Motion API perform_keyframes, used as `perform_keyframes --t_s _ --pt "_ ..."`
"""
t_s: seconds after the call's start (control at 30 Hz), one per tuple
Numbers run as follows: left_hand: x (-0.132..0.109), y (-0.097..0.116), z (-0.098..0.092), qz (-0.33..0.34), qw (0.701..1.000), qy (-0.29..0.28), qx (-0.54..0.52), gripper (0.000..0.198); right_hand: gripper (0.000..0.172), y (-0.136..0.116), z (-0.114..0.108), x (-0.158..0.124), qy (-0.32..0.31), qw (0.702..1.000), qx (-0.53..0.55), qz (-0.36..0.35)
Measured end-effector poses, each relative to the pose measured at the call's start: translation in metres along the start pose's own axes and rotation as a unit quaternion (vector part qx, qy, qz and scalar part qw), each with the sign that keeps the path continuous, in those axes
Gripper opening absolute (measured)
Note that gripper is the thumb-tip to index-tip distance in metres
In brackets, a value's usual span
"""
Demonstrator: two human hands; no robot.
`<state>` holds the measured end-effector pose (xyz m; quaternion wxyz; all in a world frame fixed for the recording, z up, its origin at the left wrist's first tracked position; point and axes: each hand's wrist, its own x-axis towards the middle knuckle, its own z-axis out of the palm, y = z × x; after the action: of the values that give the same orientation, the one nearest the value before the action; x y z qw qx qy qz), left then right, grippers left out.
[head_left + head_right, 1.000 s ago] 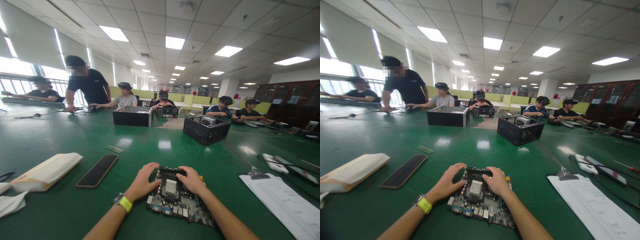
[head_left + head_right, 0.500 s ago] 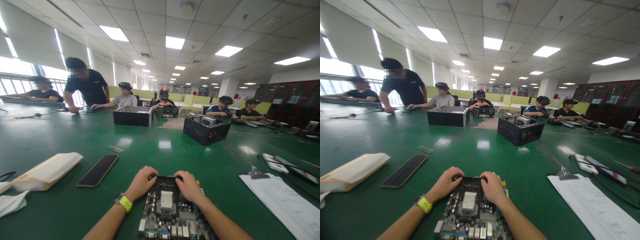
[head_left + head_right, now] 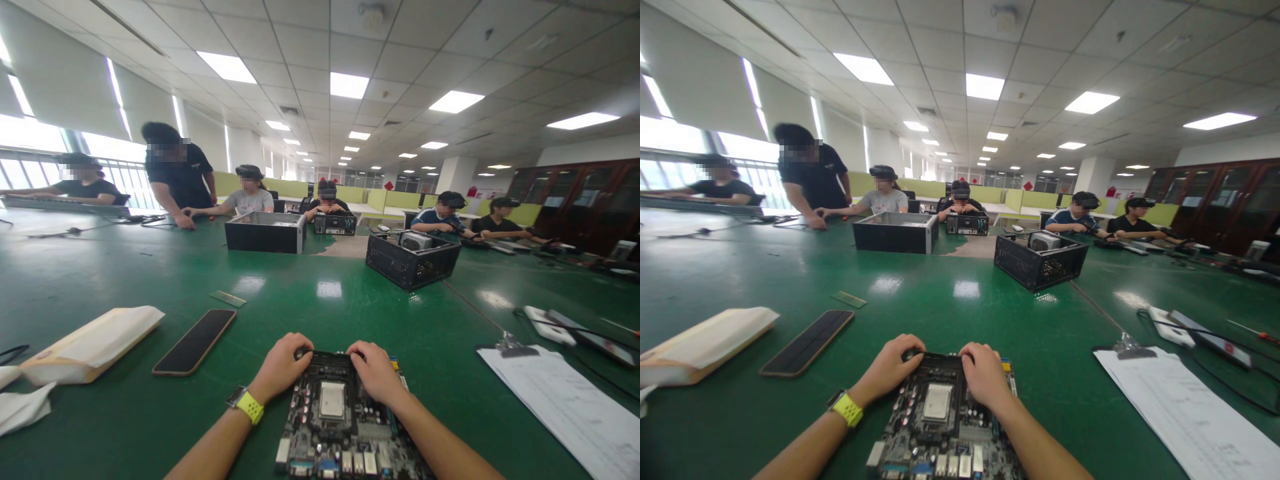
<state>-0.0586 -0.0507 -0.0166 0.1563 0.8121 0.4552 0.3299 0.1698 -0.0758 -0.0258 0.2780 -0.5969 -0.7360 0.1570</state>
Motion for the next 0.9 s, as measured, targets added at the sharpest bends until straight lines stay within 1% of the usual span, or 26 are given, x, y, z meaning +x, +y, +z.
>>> perform_keyframes --t_s 0.13,0.37,0.5,0.9 --pt "0.0002 -0.0020 0.0011 -0.009 1.000 0.000 0.014 0.014 0.025 0.0004 0.0005 0.0001 0.006 1.000 -0.004 -0.001" --pt "0.0003 -0.0057 0.0021 0.001 1.000 0.009 0.021 0.012 0.024 0.0025 0.0021 0.0010 0.019 1.000 0.012 0.004" --pt "0.0005 -0.0047 0.0025 0.002 1.000 0.006 0.019 0.013 0.025 0.0027 0.0029 0.0014 0.026 0.999 0.025 0.014" --pt "0.0010 -0.0044 0.0015 -0.006 1.000 -0.005 0.029 0.013 0.023 0.0028 0.0046 -0.0002 0.028 0.999 0.021 0.008"
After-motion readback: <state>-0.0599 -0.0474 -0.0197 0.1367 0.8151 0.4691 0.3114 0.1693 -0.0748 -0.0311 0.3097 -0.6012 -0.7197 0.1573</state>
